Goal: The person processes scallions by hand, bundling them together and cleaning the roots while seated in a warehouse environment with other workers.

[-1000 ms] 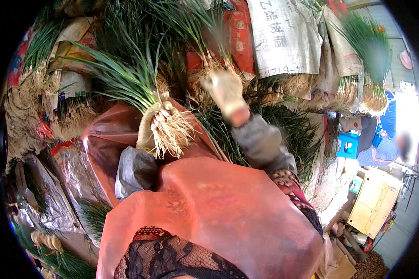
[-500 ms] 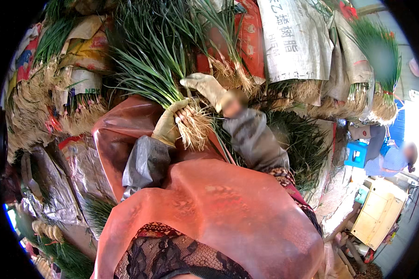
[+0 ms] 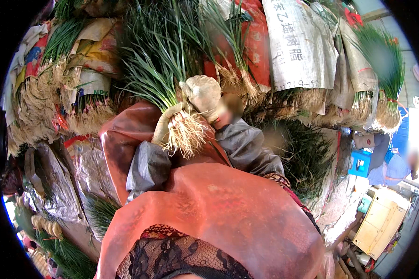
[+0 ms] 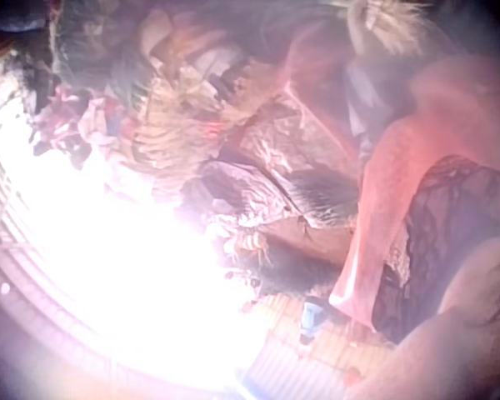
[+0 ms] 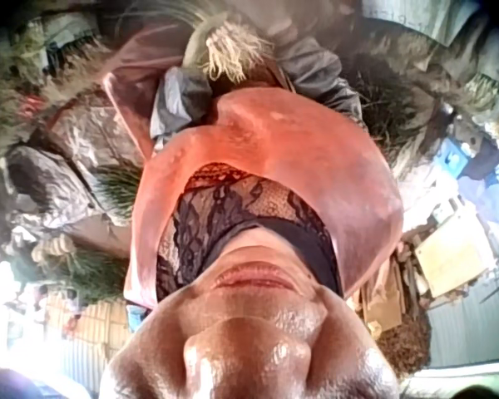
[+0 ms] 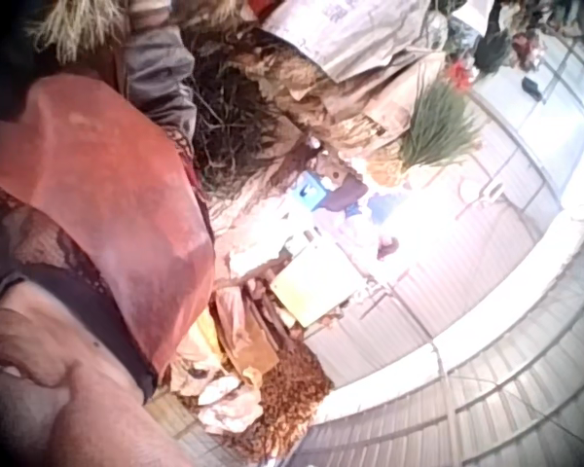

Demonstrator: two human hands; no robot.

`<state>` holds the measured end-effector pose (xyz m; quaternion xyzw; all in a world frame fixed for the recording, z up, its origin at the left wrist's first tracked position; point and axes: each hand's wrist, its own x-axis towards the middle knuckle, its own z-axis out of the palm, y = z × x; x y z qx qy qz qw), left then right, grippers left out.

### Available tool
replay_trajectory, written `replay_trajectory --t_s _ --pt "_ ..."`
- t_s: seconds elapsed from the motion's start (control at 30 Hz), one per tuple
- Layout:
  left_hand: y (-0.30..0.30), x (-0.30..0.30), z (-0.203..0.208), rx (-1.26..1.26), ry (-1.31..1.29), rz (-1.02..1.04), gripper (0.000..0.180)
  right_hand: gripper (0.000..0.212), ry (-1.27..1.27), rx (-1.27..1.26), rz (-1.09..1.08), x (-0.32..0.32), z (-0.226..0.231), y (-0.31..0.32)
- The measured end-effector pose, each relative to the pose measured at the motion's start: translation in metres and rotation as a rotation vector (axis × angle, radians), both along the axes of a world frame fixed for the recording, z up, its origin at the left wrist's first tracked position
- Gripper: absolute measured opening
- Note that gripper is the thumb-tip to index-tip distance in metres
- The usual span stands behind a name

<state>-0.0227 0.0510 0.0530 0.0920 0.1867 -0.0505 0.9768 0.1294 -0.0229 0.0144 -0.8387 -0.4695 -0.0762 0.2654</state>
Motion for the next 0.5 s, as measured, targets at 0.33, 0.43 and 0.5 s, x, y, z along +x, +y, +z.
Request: replay_trajectory --t_s 0.33,0.43,0.5 --pt "-0.004 -0.015 -0.004 0.131 -0.07 0.29 0.052 0.041 0.075 -0.464 -0.06 0.031 -0.009 -0.038" --pt "-0.012 -0.003 -0.022 0.167 0.038 0.188 0.054 0.033 -0.179 -0.333 -0.299 0.082 -0.002 -0.007" --pt "-0.006 0.003 -0.021 0.184 0.043 0.124 0.055 0.029 -0.186 -0.395 -0.248 0.103 -0.02 -0.004"
